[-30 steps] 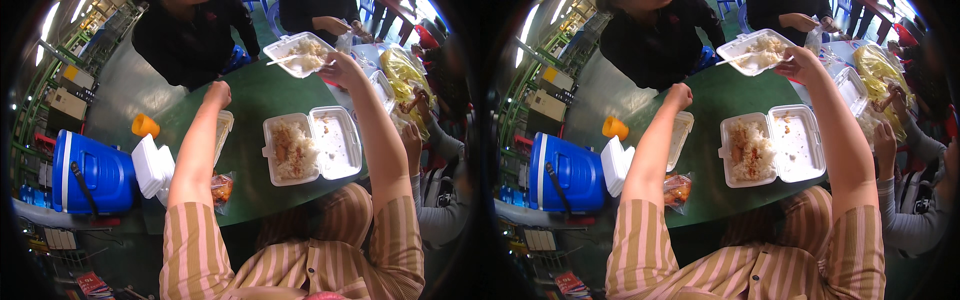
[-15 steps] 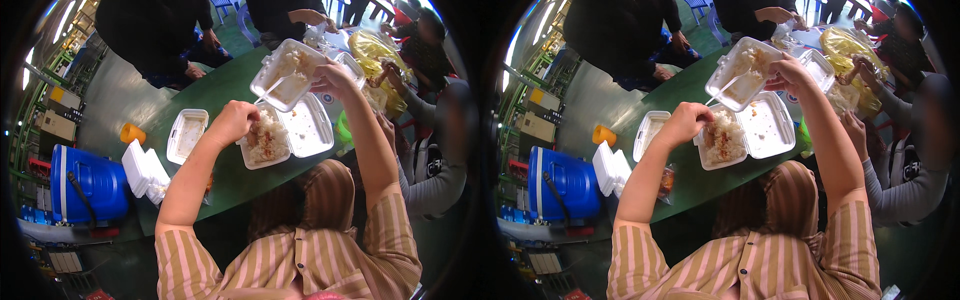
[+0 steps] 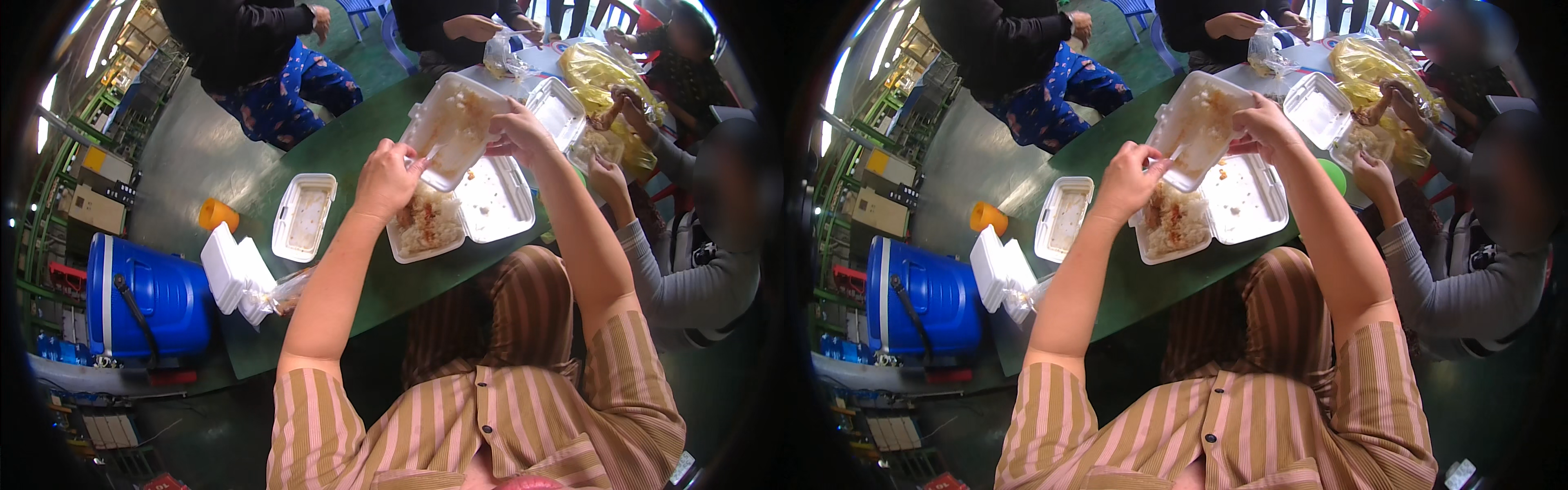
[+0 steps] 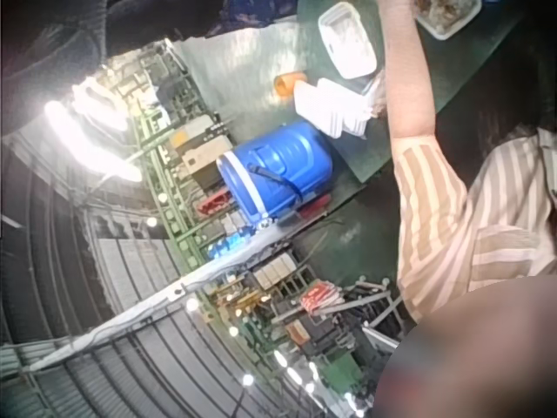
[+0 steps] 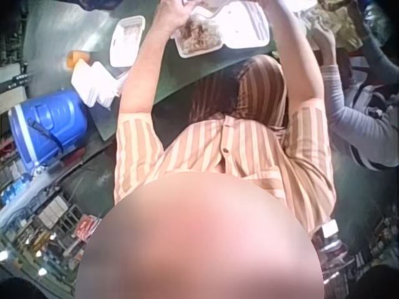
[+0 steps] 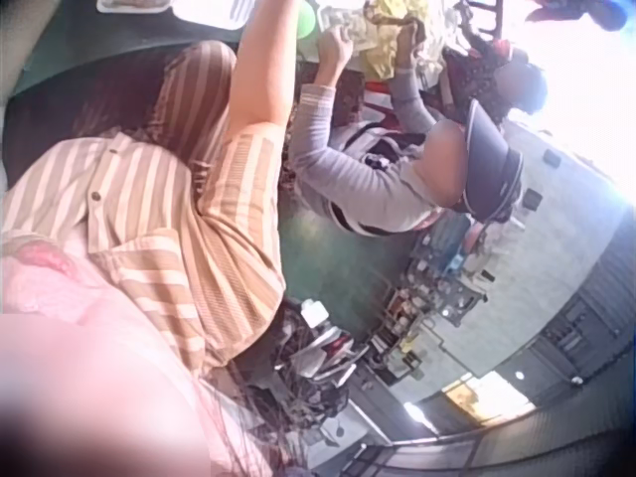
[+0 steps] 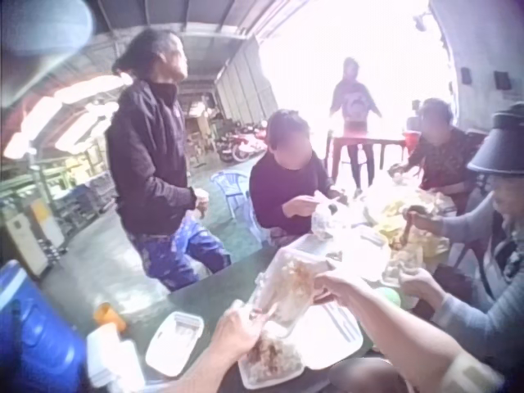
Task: The person packs leftover food from a styrofoam container into a yellow plastic bag. They then place the container and other items into the bag, close it, and carry the bag while walking away from the table.
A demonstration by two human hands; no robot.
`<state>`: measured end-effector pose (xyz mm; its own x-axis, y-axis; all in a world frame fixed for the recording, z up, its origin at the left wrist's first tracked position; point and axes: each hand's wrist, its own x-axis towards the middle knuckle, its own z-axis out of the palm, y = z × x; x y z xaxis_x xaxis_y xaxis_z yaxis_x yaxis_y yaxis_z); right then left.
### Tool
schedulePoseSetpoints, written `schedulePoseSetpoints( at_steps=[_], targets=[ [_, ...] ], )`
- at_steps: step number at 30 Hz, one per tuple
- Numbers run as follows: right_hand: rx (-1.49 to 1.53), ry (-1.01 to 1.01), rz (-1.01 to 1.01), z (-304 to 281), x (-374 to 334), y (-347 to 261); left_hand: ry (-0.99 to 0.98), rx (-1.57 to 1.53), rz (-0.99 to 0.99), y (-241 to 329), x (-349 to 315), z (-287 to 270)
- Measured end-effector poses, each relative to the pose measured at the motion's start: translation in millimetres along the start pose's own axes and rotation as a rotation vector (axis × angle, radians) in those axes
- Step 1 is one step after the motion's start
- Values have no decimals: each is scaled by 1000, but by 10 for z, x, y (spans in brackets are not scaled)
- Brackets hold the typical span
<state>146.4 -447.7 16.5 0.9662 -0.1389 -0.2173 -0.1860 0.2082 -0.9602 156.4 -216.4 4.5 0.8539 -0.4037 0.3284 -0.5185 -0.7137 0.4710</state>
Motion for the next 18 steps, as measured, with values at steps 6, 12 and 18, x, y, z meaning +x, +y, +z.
schedulePoseSetpoints(
  at_steps=[6,12,18],
  targets=[
    [-40,-16,8,30,19,131,-40,32,-103,36,-10,99],
    [-97,-25,-4,63,-28,71,298,212,287,110,189,-154],
    [-99,-48,-31,177,-55,42,300,482,442,74,487,-88]
  ],
)
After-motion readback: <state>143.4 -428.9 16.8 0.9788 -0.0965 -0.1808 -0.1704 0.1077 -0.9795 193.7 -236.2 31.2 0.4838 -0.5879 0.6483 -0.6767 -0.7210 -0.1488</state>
